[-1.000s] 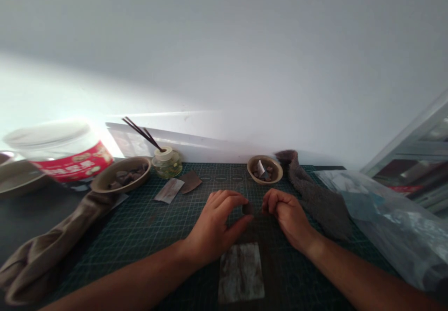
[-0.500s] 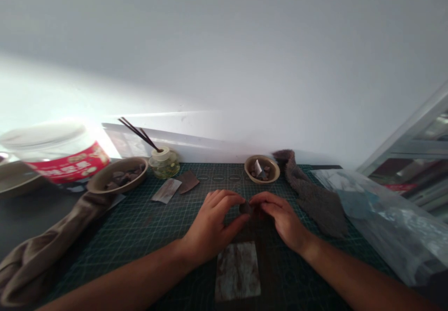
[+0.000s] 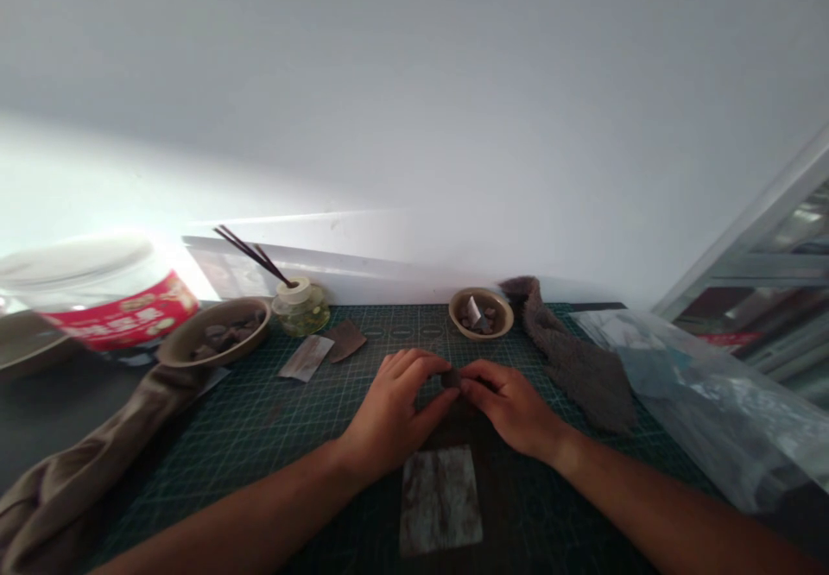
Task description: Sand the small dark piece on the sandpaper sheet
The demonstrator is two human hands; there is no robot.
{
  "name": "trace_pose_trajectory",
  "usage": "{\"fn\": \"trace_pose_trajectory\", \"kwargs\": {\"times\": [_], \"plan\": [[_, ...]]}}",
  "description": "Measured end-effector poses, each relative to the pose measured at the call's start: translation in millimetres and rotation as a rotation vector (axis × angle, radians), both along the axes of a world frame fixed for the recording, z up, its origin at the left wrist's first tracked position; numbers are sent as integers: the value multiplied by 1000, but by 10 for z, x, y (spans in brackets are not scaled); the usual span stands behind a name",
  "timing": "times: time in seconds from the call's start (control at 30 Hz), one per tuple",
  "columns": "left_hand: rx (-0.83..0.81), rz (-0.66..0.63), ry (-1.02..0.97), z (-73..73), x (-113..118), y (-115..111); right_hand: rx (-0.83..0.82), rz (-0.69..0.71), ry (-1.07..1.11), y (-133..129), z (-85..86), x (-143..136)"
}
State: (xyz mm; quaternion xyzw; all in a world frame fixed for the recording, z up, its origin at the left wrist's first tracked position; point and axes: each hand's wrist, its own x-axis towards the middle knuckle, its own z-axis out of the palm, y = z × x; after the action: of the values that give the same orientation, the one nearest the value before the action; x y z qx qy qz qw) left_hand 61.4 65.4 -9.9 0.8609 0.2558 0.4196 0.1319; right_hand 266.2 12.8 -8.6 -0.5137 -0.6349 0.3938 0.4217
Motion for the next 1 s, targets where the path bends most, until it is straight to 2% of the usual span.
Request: {"fn": "trace_pose_trajectory", "kwargs": {"times": [0.23, 0.4, 0.53, 0.73, 1.0], "plan": [[-8, 48, 9, -14, 38, 23, 29, -22, 23, -35, -47, 2], [17, 68, 36, -15, 53, 5, 91, -80, 144, -6, -49, -12], [63, 52, 51, -18, 32, -20, 40, 30, 288, -23, -51, -21], [156, 24, 29, -16, -16, -48, -133, 188, 568, -53, -86, -62], [217, -3, 6, -13, -12, -78, -232, 227, 759, -30, -119, -71]]}}
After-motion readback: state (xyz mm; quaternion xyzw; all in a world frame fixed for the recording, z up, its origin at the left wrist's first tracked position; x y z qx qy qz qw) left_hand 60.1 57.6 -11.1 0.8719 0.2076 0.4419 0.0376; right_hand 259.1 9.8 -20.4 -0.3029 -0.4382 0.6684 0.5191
